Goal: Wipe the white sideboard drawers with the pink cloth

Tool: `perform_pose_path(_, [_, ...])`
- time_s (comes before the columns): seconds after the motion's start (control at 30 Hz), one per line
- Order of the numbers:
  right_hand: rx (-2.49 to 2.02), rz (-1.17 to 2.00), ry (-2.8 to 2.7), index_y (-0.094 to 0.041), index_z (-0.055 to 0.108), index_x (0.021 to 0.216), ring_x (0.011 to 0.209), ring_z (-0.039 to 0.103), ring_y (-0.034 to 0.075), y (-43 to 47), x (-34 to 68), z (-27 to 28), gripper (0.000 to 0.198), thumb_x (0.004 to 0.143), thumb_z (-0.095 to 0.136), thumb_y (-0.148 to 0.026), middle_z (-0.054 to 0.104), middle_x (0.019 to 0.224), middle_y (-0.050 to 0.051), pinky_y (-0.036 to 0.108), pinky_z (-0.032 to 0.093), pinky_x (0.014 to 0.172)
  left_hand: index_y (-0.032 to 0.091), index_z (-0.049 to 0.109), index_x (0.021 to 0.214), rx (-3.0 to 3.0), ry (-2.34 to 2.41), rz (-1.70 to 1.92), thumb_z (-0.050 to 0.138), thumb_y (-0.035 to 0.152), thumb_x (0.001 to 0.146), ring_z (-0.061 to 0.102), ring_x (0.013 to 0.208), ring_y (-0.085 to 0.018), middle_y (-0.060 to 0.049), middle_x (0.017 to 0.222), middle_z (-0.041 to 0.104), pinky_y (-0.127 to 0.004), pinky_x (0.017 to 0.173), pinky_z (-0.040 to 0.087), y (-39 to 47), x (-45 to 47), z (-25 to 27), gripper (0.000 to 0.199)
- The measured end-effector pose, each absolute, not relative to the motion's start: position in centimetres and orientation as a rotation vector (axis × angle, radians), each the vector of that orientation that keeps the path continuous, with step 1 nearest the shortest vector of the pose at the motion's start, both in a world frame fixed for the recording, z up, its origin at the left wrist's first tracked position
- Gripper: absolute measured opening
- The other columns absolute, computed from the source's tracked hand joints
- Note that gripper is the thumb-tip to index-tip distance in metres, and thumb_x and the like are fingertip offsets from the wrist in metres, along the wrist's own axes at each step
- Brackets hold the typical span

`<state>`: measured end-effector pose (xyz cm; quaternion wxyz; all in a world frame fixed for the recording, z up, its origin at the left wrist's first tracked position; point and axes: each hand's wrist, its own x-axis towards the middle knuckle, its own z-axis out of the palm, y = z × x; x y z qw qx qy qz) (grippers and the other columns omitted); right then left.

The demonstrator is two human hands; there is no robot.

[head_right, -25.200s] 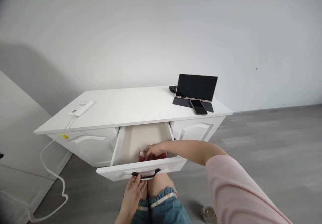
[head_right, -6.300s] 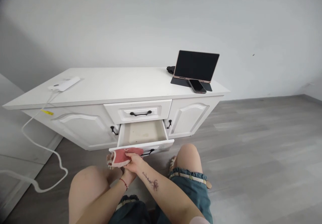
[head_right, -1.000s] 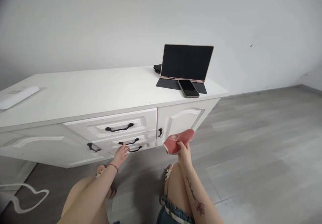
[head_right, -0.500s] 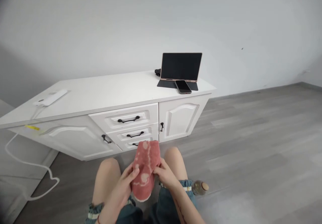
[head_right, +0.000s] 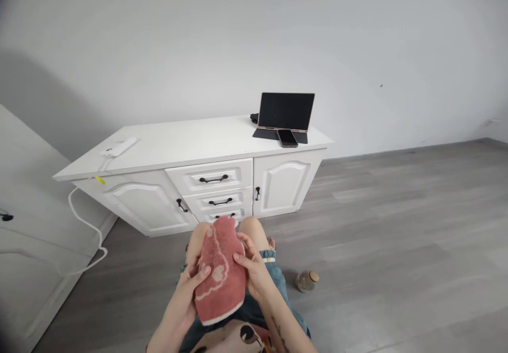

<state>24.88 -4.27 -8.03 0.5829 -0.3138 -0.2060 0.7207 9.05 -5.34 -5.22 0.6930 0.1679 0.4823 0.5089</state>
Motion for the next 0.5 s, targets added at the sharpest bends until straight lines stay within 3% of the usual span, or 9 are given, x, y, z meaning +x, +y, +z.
perform_pose_path(0.17, [-0.819, 1.523, -0.543, -0.032, 0.066, 0.106, 0.107, 0.062, 0.022, -4.5, 25.3, -6.9, 0.053, 0.058, 0.087, -0.024, 0.067, 0.117, -0.002, 0.034, 0.048, 0.094, 0.019, 0.071, 0.087, 0.202, 1.007, 1.042, 0.085, 0.014, 0.049, 0.074, 0.081, -0.030, -0.007, 0.086, 0.079, -0.046, 0.091, 0.055, -6.0, 8.9, -3.9, 0.041])
perform_pose_path(0.33, [-0.870, 1.517, -0.579, -0.035, 0.066, 0.113, 0.124, 0.054, 0.023, -4.0, 25.8, -6.1, 0.047, 0.069, 0.082, -0.040, 0.058, 0.137, -0.001, 0.036, 0.045, 0.101, 0.015, 0.072, 0.079, 0.163, 1.009, 0.987, 0.079, 0.011, 0.052, 0.074, 0.079, -0.033, -0.011, 0.079, 0.078, -0.046, 0.087, 0.056, -5.0, 8.5, -3.1, 0.028])
perform_pose_path(0.5, [-1.121, 1.450, -0.820, -0.033, 0.072, 0.110, 0.123, 0.055, 0.028, -2.2, 26.3, -7.4, 0.044, 0.071, 0.077, -0.053, 0.063, 0.130, 0.004, 0.042, 0.046, 0.102, 0.018, 0.071, 0.075, 0.200, 1.079, 1.004, 0.082, 0.012, 0.051, 0.073, 0.071, -0.028, -0.007, 0.077, 0.078, -0.039, 0.077, 0.058, -3.4, 7.9, -3.0, 0.028])
